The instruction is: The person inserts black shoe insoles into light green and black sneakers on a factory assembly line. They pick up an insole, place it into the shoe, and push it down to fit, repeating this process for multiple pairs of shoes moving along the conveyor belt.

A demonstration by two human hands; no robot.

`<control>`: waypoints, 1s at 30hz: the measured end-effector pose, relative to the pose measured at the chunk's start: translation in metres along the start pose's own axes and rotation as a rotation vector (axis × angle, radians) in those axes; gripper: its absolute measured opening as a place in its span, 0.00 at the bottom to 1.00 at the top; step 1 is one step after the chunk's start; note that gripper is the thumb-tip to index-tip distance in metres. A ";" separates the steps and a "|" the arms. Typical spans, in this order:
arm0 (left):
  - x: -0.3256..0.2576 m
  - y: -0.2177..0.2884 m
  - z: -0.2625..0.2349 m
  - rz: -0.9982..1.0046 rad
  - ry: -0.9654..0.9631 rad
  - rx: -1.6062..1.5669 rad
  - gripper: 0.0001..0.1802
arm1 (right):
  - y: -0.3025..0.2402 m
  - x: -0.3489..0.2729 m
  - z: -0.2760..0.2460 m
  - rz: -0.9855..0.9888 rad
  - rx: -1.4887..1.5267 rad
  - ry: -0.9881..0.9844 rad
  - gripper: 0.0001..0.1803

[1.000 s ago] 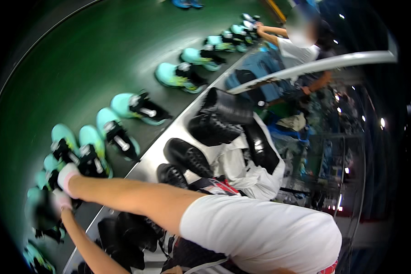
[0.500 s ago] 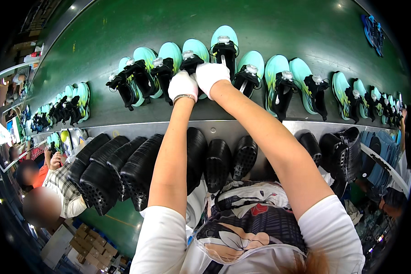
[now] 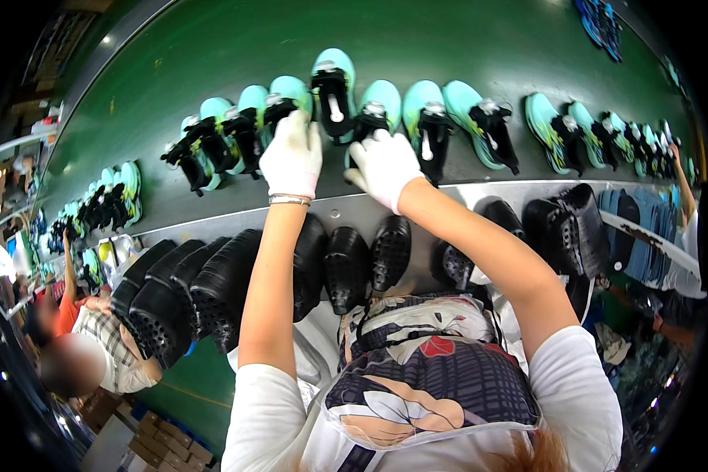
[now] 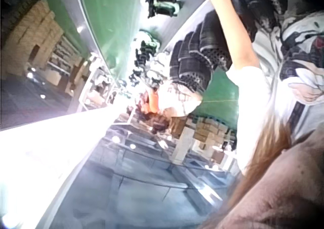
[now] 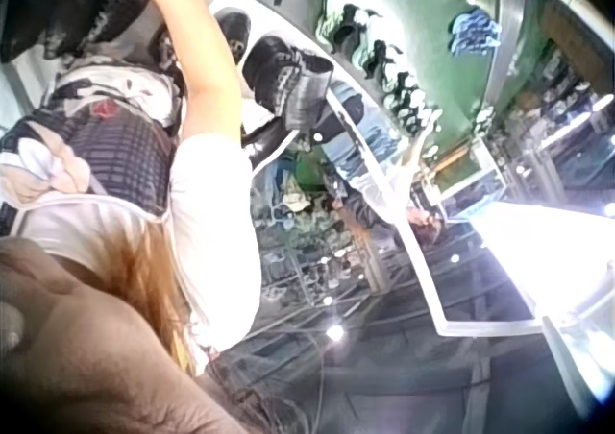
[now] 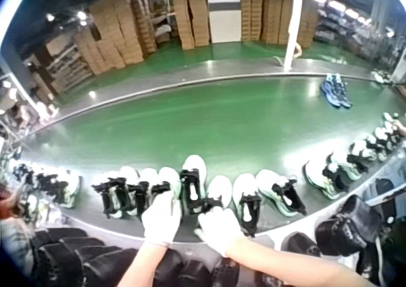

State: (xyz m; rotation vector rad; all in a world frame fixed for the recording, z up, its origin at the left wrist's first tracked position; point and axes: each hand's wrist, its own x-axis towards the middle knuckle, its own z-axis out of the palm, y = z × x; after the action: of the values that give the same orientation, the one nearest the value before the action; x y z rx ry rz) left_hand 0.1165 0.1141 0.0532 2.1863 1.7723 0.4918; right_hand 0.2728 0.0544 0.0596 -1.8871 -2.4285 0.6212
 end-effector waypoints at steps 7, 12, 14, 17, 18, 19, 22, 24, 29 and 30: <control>0.005 0.007 0.051 0.181 -0.408 -0.026 0.27 | 0.029 -0.017 -0.010 -0.085 -0.200 -0.225 0.17; -0.011 0.056 0.073 0.265 -0.436 -0.056 0.21 | 0.093 -0.055 -0.008 -0.096 -0.450 -0.043 0.09; -0.024 0.081 0.083 0.337 -0.378 -0.086 0.20 | 0.120 -0.065 -0.012 -0.059 -0.387 -0.002 0.08; -0.037 0.117 0.105 0.408 -0.406 -0.271 0.19 | 0.156 -0.084 -0.030 0.099 -0.431 -0.005 0.08; -0.038 0.128 0.104 0.421 -0.483 -0.277 0.19 | 0.166 -0.094 -0.033 0.138 -0.411 0.042 0.09; -0.042 0.136 0.100 0.421 -0.611 -0.282 0.19 | 0.170 -0.107 -0.032 0.180 -0.353 0.055 0.10; -0.071 0.123 0.106 0.400 -0.466 -0.309 0.21 | 0.154 -0.152 -0.049 0.161 -0.088 0.123 0.11; -0.084 0.152 0.074 0.387 -0.348 -0.195 0.21 | 0.147 -0.196 -0.051 0.127 0.024 0.231 0.11; -0.149 0.173 0.020 0.673 -0.726 -0.224 0.21 | 0.120 -0.268 -0.040 0.234 0.235 0.300 0.09; -0.165 0.174 0.018 0.699 -0.788 -0.230 0.24 | 0.117 -0.277 -0.036 0.259 0.266 0.323 0.10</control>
State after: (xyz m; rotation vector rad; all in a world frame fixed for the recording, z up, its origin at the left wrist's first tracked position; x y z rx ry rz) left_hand 0.2464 -0.0832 0.0966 2.3071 0.5181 -0.0604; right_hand 0.4667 -0.1692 0.1223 -2.0180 -1.8290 0.5603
